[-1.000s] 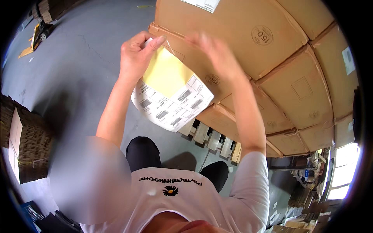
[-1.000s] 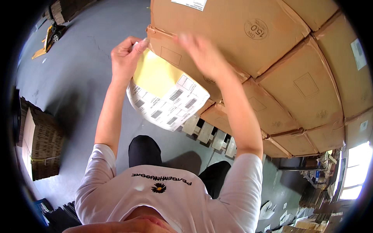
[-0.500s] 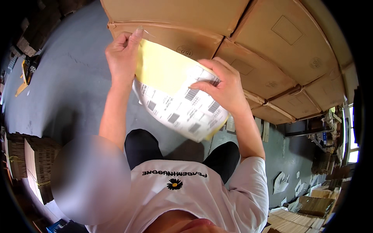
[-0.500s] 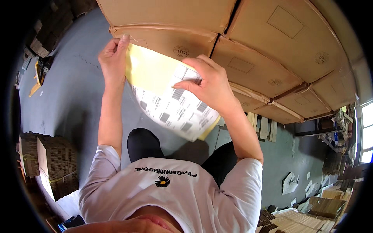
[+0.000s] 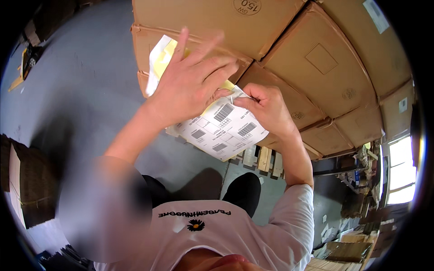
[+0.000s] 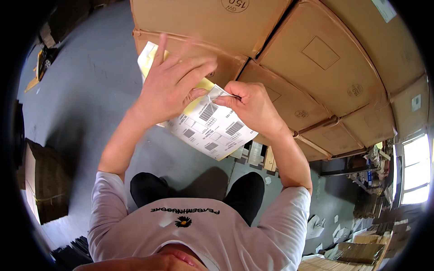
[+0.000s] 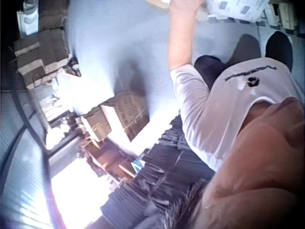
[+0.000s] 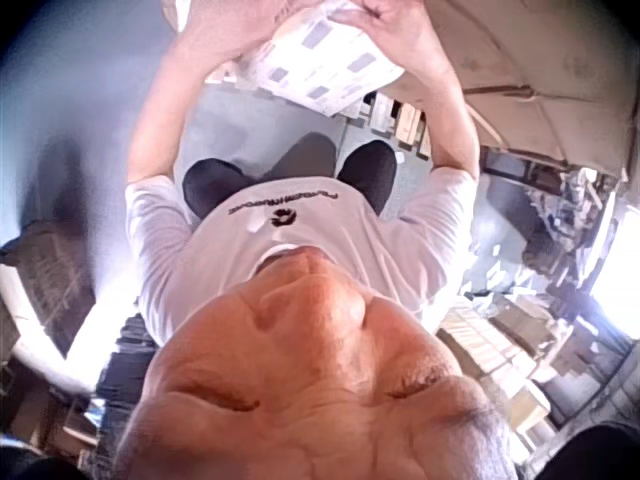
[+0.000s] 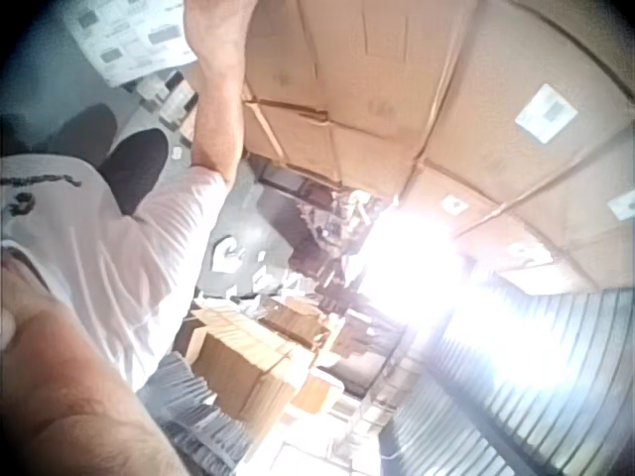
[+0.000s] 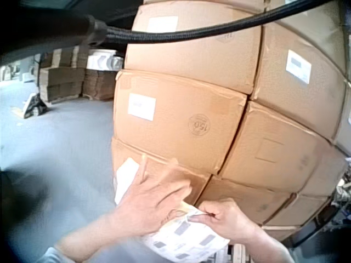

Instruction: The person repeatedly peels shipping labels from a yellow sheet and sticks them onto stacked cardboard boxes in a warehouse. They handle the label sheet and boxes by hand, moving between boxes to apply labels one at a time.

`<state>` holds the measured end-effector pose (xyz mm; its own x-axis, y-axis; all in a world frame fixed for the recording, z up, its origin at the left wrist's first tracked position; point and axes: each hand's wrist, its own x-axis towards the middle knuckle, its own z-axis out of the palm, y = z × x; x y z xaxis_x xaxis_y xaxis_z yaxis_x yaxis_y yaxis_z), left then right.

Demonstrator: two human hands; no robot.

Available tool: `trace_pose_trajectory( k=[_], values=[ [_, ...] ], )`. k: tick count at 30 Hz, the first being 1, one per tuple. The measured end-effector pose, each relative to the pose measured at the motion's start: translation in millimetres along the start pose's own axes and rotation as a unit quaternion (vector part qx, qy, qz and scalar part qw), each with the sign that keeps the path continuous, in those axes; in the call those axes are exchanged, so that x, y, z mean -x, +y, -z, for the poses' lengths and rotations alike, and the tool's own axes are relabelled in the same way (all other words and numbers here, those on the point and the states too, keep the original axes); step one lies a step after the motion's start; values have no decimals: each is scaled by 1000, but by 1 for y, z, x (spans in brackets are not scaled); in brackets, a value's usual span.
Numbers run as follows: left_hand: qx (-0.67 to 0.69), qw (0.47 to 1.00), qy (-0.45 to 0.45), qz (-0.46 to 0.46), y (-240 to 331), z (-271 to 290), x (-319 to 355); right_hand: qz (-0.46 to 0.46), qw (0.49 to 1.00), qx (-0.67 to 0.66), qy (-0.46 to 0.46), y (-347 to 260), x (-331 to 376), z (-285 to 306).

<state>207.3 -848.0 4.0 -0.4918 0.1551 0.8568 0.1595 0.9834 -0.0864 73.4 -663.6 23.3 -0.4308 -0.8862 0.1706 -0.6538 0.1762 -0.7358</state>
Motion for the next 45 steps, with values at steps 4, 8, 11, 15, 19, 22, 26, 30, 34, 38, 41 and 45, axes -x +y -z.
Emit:
trace_pose_trajectory(
  k=[4, 8, 11, 15, 19, 22, 26, 30, 34, 38, 41, 45],
  values=[
    [187, 971, -102, 109, -2, -8, 22, 35, 999, 18, -22, 3, 4, -4],
    [322, 916, -118, 207, 6, -9, 22, 223, 964, 103, 97, 12, 4, -9],
    [393, 845, -196, 303, 10, -9, 14, 295, 926, 153, 177, 20, 9, -11],
    [469, 771, -229, 364, 17, -24, 11, 350, 894, 149, 235, 44, 16, -11],
    [468, 769, -206, 384, 33, -47, 5, 360, 886, 134, 261, 59, 25, -3],
    [452, 752, -234, 418, 48, -62, 0, 313, 900, 144, 267, 64, 38, 1],
    [337, 798, -264, 424, 38, -100, 9, 318, 878, 252, 253, 62, 68, 16],
    [134, 896, -235, 352, 15, -143, 19, 360, 882, 226, 205, 39, 97, 48],
    [45, 943, -245, 219, 15, -156, 11, 240, 836, 142, 472, 56, 75, 101],
    [58, 982, -169, 58, 59, -158, -13, 222, 790, -95, 564, 114, 16, 147],
    [16, 988, -153, 2, 80, -151, -43, 238, 753, -106, 604, 134, -5, 157],
    [-30, 995, -82, -40, 88, -157, -80, 223, 734, -101, 633, 134, -17, 154]
  ],
)
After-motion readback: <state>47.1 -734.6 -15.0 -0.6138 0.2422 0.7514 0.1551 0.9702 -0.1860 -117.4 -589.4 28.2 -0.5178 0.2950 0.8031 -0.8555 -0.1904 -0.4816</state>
